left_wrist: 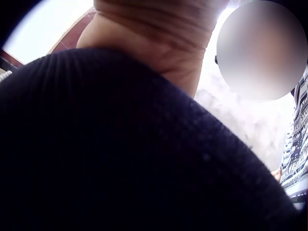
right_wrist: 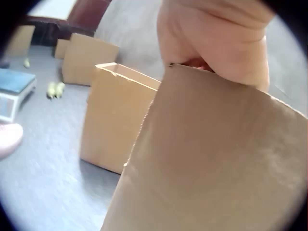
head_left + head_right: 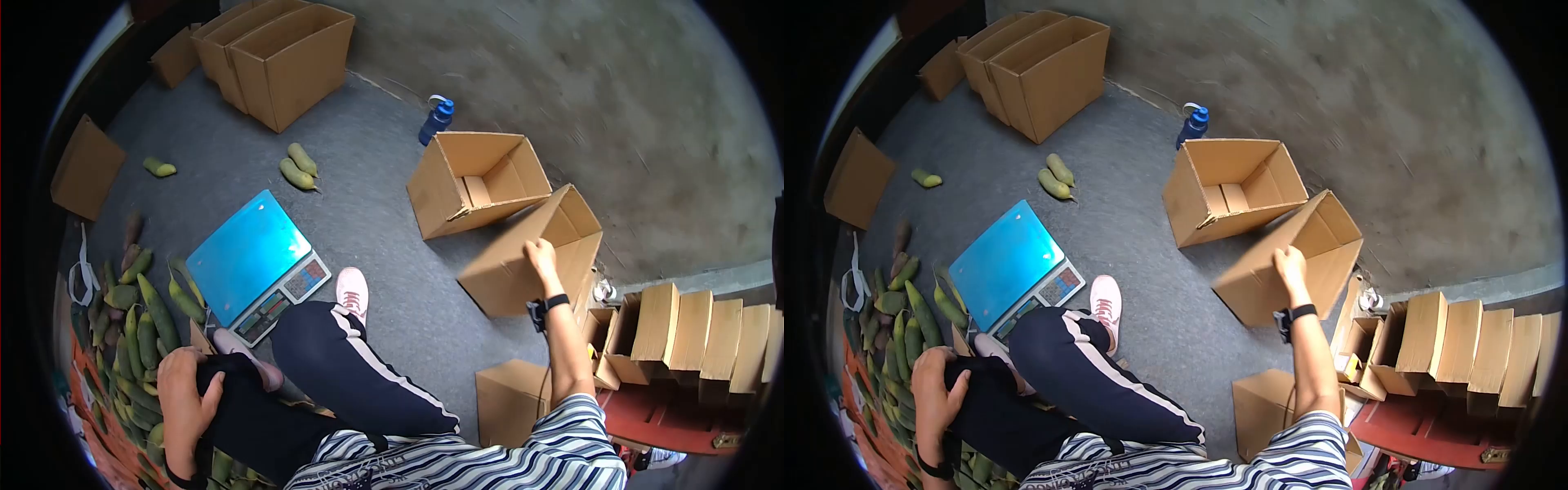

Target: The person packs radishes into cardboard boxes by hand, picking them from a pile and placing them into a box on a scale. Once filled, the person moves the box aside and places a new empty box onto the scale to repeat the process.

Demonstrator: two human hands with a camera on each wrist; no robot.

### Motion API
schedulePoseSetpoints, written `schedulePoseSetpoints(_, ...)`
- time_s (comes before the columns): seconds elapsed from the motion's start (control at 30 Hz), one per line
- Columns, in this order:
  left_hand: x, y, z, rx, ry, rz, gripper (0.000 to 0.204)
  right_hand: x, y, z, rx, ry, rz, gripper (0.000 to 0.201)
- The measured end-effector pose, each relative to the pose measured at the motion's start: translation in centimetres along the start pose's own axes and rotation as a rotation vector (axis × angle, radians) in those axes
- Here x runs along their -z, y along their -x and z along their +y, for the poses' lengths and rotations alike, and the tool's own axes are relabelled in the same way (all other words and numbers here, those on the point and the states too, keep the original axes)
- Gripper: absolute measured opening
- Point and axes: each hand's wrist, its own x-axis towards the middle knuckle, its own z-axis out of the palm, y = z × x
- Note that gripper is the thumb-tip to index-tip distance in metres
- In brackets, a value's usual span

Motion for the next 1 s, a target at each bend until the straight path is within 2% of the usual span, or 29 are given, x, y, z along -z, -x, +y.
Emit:
schedulePoseSetpoints(0.07,-0.1,-0.5,0.2,-0.010,0.009,-0.009,0.031,-2.6,-2.2,-2.6,-0.006,-0.233,0.046,0.037)
schedulePoseSetpoints(0.13,0.0,-0.8,0.2,-0.018,0.008,-0.010,0.031,-5.3,-4.6,-5.3,-0.016,-0.231,0.138,0.040)
schedulePoseSetpoints(0.17,0.0,-0.8,0.1,-0.024,0.011,-0.010,0.031,-5.8,-6.7,-5.7,-0.113,-0.344,-0.200,0.049)
schedulePoseSetpoints(0.23,0.1,-0.7,-0.2,-0.017,0.013,0.002,0.031,-3.0,-5.9,-10.8,-0.421,-0.623,-0.459,0.068)
schedulePoseSetpoints(0.3,0.4,-0.5,-0.6,0.009,0.048,-0.030,0.032,-3.7,-6.5,-12.0,-0.442,-0.731,-0.345,0.086)
schedulePoseSetpoints(0.33,0.5,-0.5,-0.7,0.015,0.044,-0.020,0.031,-2.1,-5.7,-13.6,-0.320,-0.892,-0.442,0.092)
schedulePoseSetpoints(0.37,0.6,-0.3,-0.8,0.036,0.036,-0.010,0.031,-4.2,-8.3,-12.4,-0.437,-0.944,-0.487,0.065)
schedulePoseSetpoints(0.43,0.6,-0.2,-1.0,0.013,0.044,0.011,0.031,-5.4,-10.4,-12.0,-0.460,-0.924,-0.505,0.040)
schedulePoseSetpoints(0.47,0.6,-0.3,-1.0,0.018,0.052,0.014,0.032,-5.9,-11.1,-12.0,-0.454,-0.925,-0.506,0.040)
schedulePoseSetpoints(0.53,0.6,-0.2,-1.1,0.020,0.073,0.022,0.032,-5.1,-11.7,-13.2,-0.608,-0.651,-0.585,0.023)
schedulePoseSetpoints(0.57,0.7,-0.2,-1.2,0.020,0.091,0.023,0.032,-4.7,-11.2,-13.4,-0.564,-0.560,-0.495,0.017)
schedulePoseSetpoints(0.63,0.8,-0.1,-1.3,0.012,0.102,0.023,0.032,-4.6,-11.6,-12.8,-0.610,-0.405,-0.608,0.021)
schedulePoseSetpoints(0.7,0.9,0.2,-1.5,0.018,0.112,0.029,0.032,-10.2,-15.4,-6.0,-0.558,-0.383,-0.553,0.025)
schedulePoseSetpoints(0.8,1.1,0.8,-1.9,0.005,0.101,0.047,0.032,-3.5,-7.1,-10.4,-0.668,-0.610,-0.456,0.020)
schedulePoseSetpoints(0.83,1.1,1.0,-2.1,-0.009,0.114,0.049,0.032,-4.7,-6.7,-8.4,-0.609,-0.765,-0.464,0.019)
schedulePoseSetpoints(0.9,1.1,1.3,-2.4,-0.017,0.134,0.063,0.032,-2.8,-3.5,-9.4,-0.470,-0.652,-0.335,0.015)
schedulePoseSetpoints(1.0,1.1,1.5,-2.6,-0.052,0.145,0.062,0.032,-1.3,-0.2,-11.8,-0.450,-0.753,-0.392,0.010)
